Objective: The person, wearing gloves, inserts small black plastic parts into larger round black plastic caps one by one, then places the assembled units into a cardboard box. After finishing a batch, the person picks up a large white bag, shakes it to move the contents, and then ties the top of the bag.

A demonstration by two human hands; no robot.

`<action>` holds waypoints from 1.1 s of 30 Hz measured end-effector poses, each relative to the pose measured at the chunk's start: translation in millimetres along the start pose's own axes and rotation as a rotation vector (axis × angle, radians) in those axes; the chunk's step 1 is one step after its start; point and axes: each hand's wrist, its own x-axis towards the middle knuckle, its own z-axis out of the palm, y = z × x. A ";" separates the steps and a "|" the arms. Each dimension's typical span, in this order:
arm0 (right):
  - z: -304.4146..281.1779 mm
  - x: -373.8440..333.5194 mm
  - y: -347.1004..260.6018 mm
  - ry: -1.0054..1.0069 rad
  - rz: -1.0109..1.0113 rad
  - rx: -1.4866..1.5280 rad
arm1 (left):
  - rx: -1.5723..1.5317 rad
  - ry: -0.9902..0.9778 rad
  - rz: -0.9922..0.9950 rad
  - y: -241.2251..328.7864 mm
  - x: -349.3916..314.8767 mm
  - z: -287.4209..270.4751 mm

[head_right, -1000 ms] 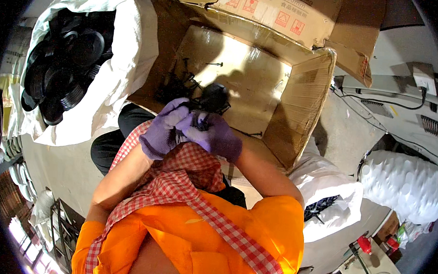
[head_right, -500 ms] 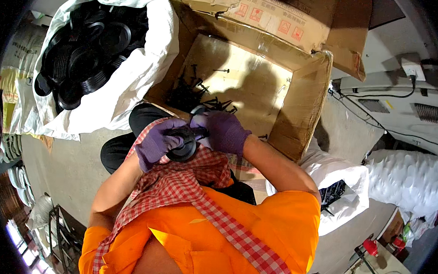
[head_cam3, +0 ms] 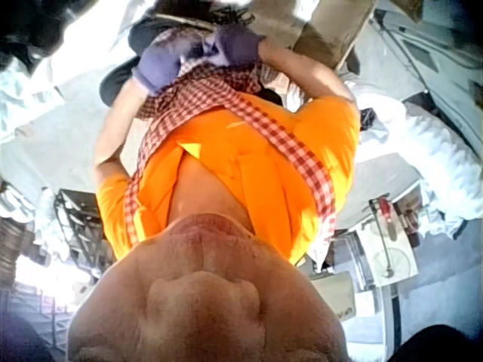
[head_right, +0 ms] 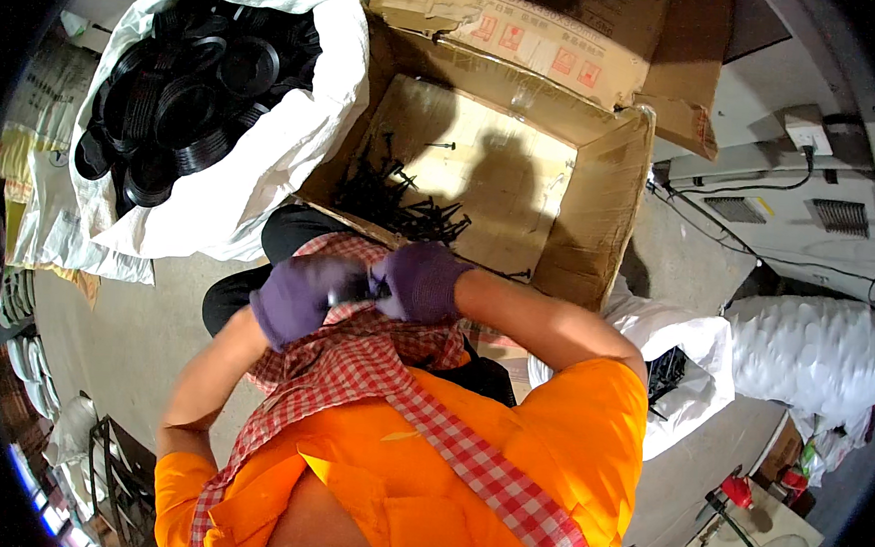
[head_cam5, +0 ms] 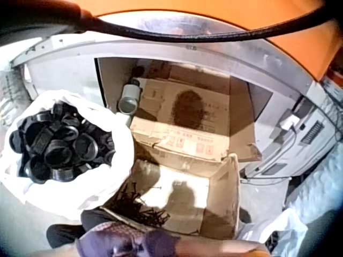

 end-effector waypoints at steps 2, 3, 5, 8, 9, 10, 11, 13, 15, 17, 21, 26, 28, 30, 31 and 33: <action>-9.9 -12.2 1.9 -0.278 -0.098 0.500 | -0.003 -0.157 0.165 23.8 -2.7 -21.3; -18.3 -18.2 -1.5 -0.417 -0.153 0.750 | -0.003 -0.232 0.244 34.7 -3.4 -33.8; -23.6 -19.9 -3.4 -0.443 -0.373 1.163 | -0.620 -0.182 0.227 24.6 -8.4 -46.7; -17.5 -6.1 11.2 -0.006 -0.587 1.738 | -1.226 0.332 -0.034 39.8 0.3 -34.7; -20.3 -1.8 6.7 0.099 -0.607 1.598 | -1.166 0.282 -0.077 41.1 5.9 -24.0; -23.6 1.9 -1.4 0.209 -0.618 1.457 | -1.106 0.221 -0.116 42.5 13.1 -13.7; -23.7 5.5 -10.4 0.307 -0.621 1.317 | -1.138 0.223 -0.156 48.7 17.3 -6.4; -21.2 5.7 -13.8 0.641 -0.384 1.208 | -1.313 0.292 -0.280 52.1 21.9 9.2; -17.2 7.3 -2.8 0.975 -0.279 1.046 | -1.002 0.426 -0.201 44.6 25.9 21.4; -0.8 10.6 22.0 1.254 -0.127 0.745 | -0.093 0.495 0.127 35.4 45.0 26.4; 7.0 -14.7 112.2 1.394 0.486 0.131 | 0.314 0.200 0.466 96.2 40.7 28.0; -30.3 -187.8 81.3 1.372 0.540 0.014 | 0.420 0.716 0.387 64.8 32.3 -58.1; -24.1 -269.1 58.8 1.073 0.881 -0.051 | 0.587 0.987 0.498 75.0 27.2 -115.0; 11.0 -358.6 85.4 0.869 1.045 0.382 | -0.067 0.927 0.500 72.0 25.4 -150.2; 51.2 -399.2 148.2 0.777 0.845 0.669 | 0.011 1.059 0.489 68.4 20.4 -159.7; 95.1 -426.6 188.4 0.519 0.979 0.545 | 0.281 1.075 0.508 23.8 0.7 -203.9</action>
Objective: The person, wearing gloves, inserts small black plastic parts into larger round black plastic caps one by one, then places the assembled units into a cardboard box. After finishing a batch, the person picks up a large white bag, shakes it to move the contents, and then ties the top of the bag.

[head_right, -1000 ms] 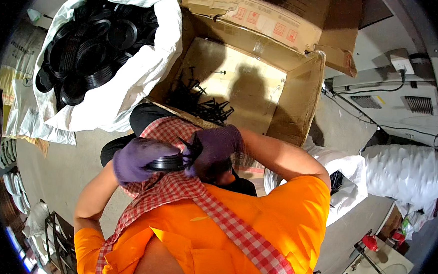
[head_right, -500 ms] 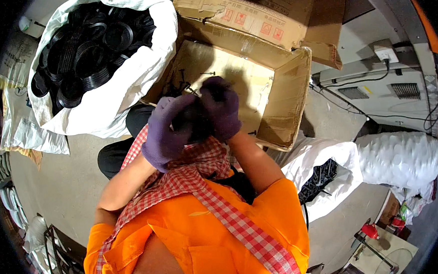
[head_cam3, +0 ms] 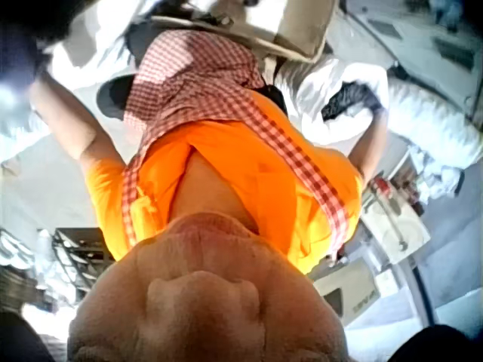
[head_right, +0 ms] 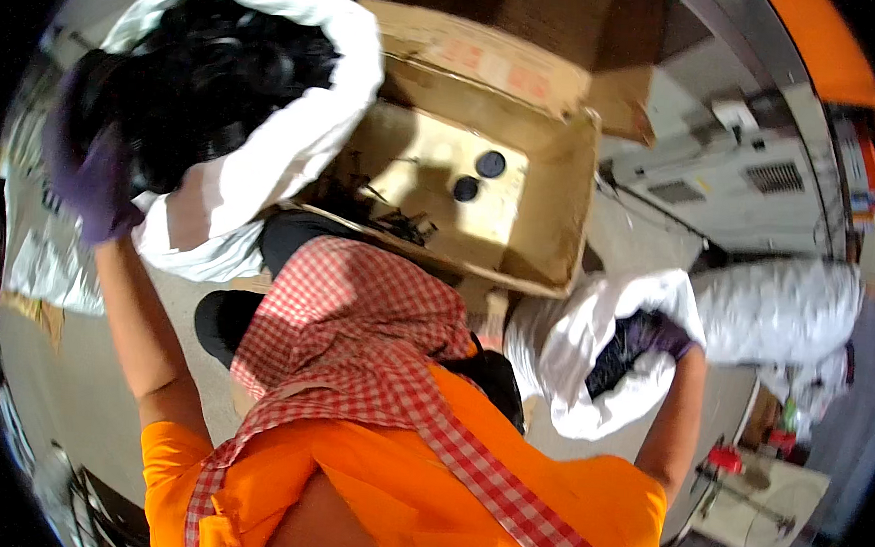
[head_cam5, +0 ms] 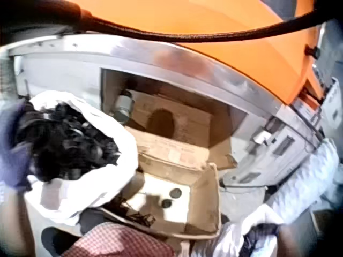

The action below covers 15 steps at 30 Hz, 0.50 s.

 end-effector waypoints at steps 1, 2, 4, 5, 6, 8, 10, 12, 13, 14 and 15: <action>21.6 2.3 -24.5 0.096 0.101 -0.381 | 0.302 -0.029 -0.045 -12.6 1.0 -13.3; 33.6 -0.6 -41.2 0.140 0.168 -0.534 | 0.586 -0.059 -0.096 -31.9 0.0 -19.8; 36.5 -6.7 -72.3 0.155 0.315 -0.611 | 0.619 -0.064 -0.281 -66.8 -2.0 -26.8; 33.0 -8.8 -109.5 0.225 0.356 -0.714 | 0.539 -0.075 -0.395 -69.2 4.6 -31.7; 31.0 -18.7 -147.3 0.304 0.414 -0.820 | 0.439 -0.084 -0.518 -71.7 6.7 -34.7; 24.7 -25.0 -200.9 0.585 0.328 -0.851 | 0.437 -0.045 -0.625 -91.0 3.1 -42.1; 28.2 -14.8 -253.9 0.716 -0.045 -0.679 | 0.489 -0.031 -0.639 -117.2 -4.2 -62.5; 39.9 4.8 -290.8 0.721 -0.384 -0.513 | 0.369 -0.058 -0.663 -108.1 -5.5 -65.0; 57.1 8.7 -319.7 0.718 -0.563 -0.449 | 0.328 -0.111 -0.720 -90.2 0.0 -64.6; 58.1 28.4 -335.2 0.481 -0.534 -0.198 | 0.357 -0.145 -0.654 -89.7 0.2 -69.4; 71.7 42.2 -363.0 0.389 -0.663 -0.098 | 0.418 -0.152 -0.570 -88.1 -1.3 -72.5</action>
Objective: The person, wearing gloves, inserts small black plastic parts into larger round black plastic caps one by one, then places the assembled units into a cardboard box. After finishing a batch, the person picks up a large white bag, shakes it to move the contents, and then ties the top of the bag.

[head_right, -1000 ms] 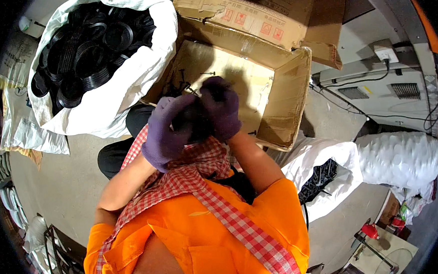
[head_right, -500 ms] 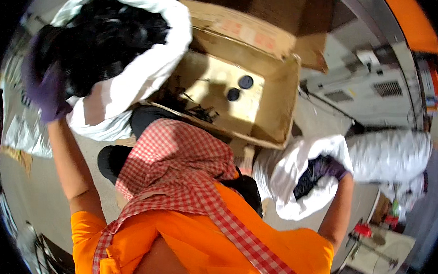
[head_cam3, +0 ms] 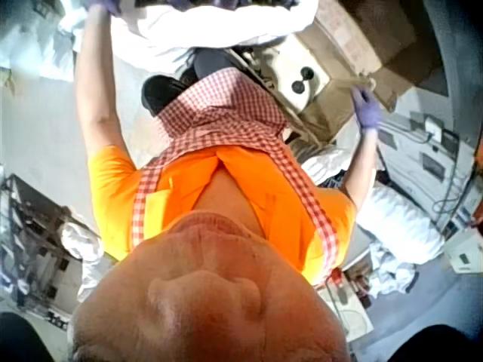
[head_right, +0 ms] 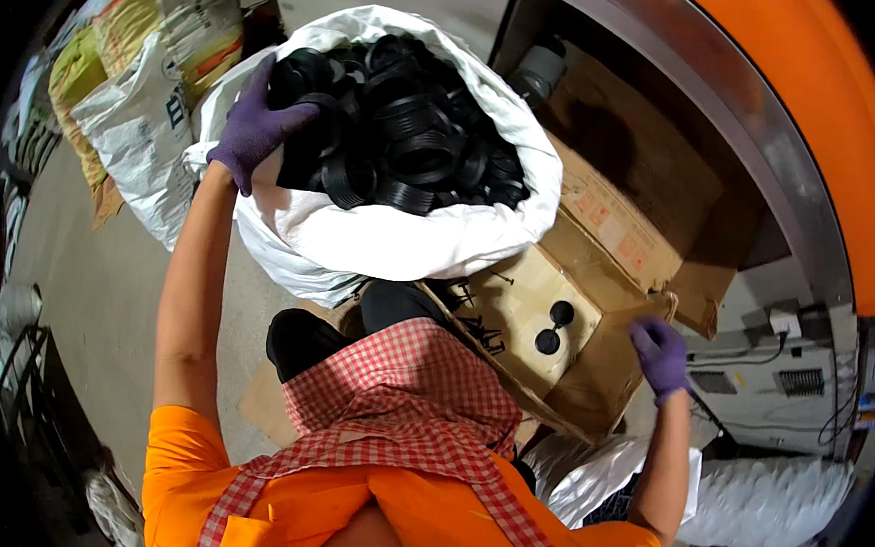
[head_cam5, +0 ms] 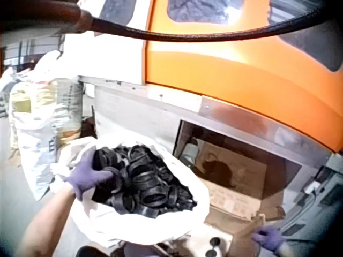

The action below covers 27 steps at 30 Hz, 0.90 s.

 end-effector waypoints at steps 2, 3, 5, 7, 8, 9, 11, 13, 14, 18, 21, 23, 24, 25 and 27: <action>44.7 43.8 -58.0 -0.080 -0.017 0.373 | 0.134 0.007 0.094 2.5 -9.3 -13.8; 60.4 55.5 -98.2 -0.135 0.027 0.448 | 0.238 0.038 0.165 -2.5 -11.8 -15.3; 86.4 86.5 -132.3 -0.302 0.028 0.525 | 0.257 -0.020 0.172 -3.2 -12.9 -13.5; 114.3 124.0 -156.0 -0.334 -0.100 0.587 | 0.195 0.013 0.203 -3.8 -8.8 -13.0; 127.3 148.7 -150.4 -0.278 -0.153 0.524 | 0.137 0.075 0.224 -10.4 -3.9 -17.1; 136.2 165.5 -155.7 -0.220 -0.200 0.458 | 0.074 0.134 0.244 -19.9 3.1 -18.9; 145.0 180.3 -168.7 -0.253 -0.144 0.559 | -0.153 0.228 0.191 -33.3 22.4 -27.5; 149.6 188.9 -175.0 -0.391 -0.096 0.678 | 0.129 0.170 0.028 -48.8 36.2 -33.7; 155.7 194.7 -167.5 -0.405 -0.082 0.625 | 0.005 0.087 -0.198 -63.0 38.2 -36.6; 167.4 220.0 -100.7 -0.502 0.050 0.407 | -0.111 -0.208 -0.535 -82.5 44.9 -25.4; 173.2 244.7 -50.4 -0.617 0.056 0.096 | -0.021 -0.301 -0.633 -85.8 53.4 -27.1; 169.2 246.5 -63.3 -0.638 -0.078 -0.208 | 0.183 -0.493 -0.716 -69.1 61.9 -32.2; 168.5 243.2 -70.5 -0.655 -0.100 -0.279 | 0.164 -0.552 -0.757 -65.0 63.0 -33.9; 170.8 239.7 -77.8 -0.677 -0.096 -0.297 | 0.143 -0.611 -0.796 -62.8 63.2 -34.7; 167.2 226.8 -93.2 -0.725 -0.071 -0.296 | 0.195 -0.640 -0.715 -59.7 57.5 -45.8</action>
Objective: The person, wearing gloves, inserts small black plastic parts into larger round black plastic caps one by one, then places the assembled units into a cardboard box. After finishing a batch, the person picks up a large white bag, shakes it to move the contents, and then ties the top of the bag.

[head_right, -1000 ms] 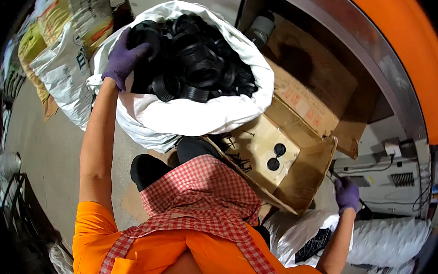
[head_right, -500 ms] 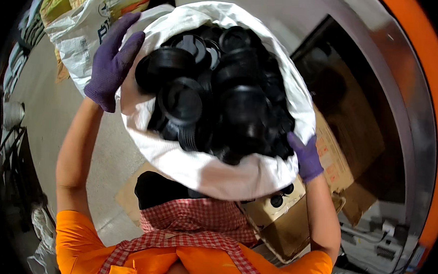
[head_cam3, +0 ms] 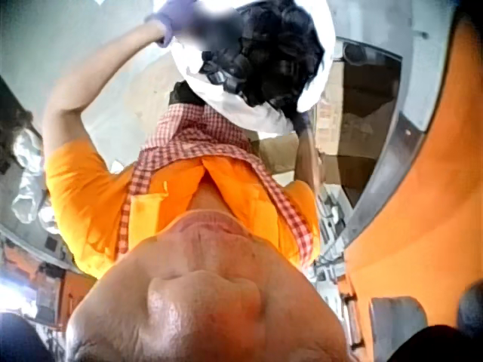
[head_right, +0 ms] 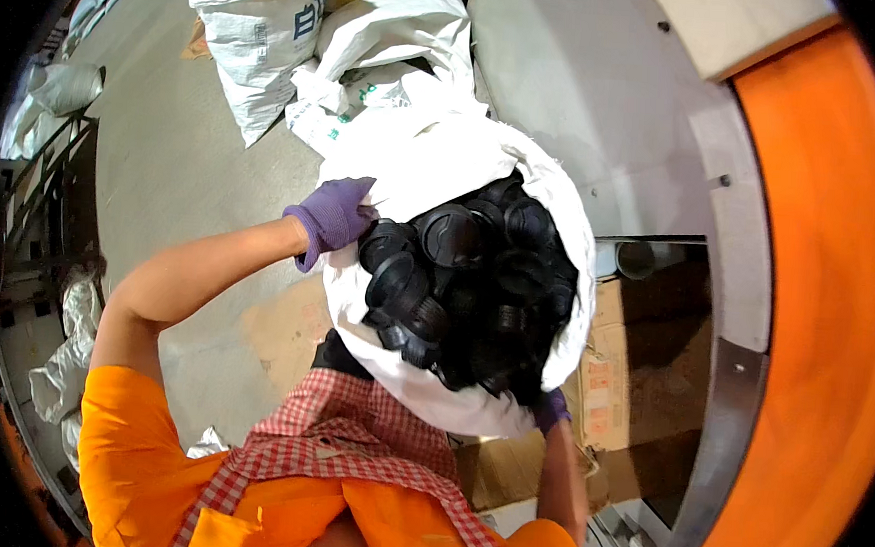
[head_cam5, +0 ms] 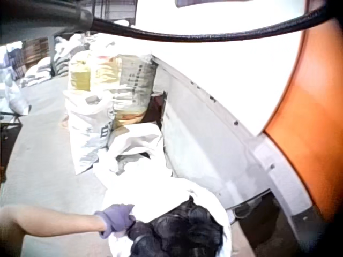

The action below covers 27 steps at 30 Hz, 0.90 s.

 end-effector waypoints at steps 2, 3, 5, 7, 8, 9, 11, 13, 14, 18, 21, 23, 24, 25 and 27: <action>-3.9 -19.6 -15.9 -0.034 0.015 0.037 | -0.010 0.000 -0.010 -7.8 -6.6 -5.2; -9.3 -26.5 -26.9 -0.041 0.021 0.067 | -0.086 0.094 -0.015 -8.8 -14.7 -6.6; -23.6 -45.5 -48.0 -0.055 0.028 0.124 | -0.135 0.182 0.012 -6.4 -33.5 -17.7; -44.3 -64.6 -73.3 -0.083 0.026 0.211 | -0.130 0.306 0.060 -19.4 -46.0 -21.3; -56.3 -77.0 -86.7 -0.101 0.029 0.261 | -0.141 0.312 0.030 -20.0 -52.5 -32.3; -69.8 -87.5 -103.4 -0.114 0.024 0.304 | -0.181 0.320 -0.012 -21.1 -54.7 -40.5; -90.0 -112.9 -138.5 -0.146 0.022 0.393 | -0.324 0.360 -0.117 -28.0 -57.3 -54.6; -110.3 -151.8 -215.9 -0.101 0.035 0.574 | -0.680 0.417 -0.318 -83.2 -46.7 -44.3; -91.2 -157.9 -216.9 0.032 -0.107 0.787 | -0.984 0.314 -0.422 -61.8 -59.4 -72.0; -71.9 -167.2 -243.7 -0.175 -0.261 0.245 | -0.865 0.560 -0.602 -92.6 -73.5 -60.8; -56.5 -163.6 -252.4 -0.224 -0.303 0.121 | -0.489 0.600 -0.559 -96.2 -77.8 -59.1; -48.7 -157.7 -265.8 -0.303 0.006 0.481 | -0.003 0.485 -0.305 -112.3 -76.4 -49.2; -53.8 -154.6 -266.4 -0.321 0.062 0.511 | 0.067 0.521 -0.097 -114.6 -78.5 -46.1; -56.4 -155.0 -265.9 -0.341 0.126 0.542 | -0.054 0.329 -0.148 -115.0 -77.4 -43.4; -52.7 -149.3 -244.1 -0.394 0.460 1.033 | -0.581 0.165 -0.240 -68.2 -87.8 -64.3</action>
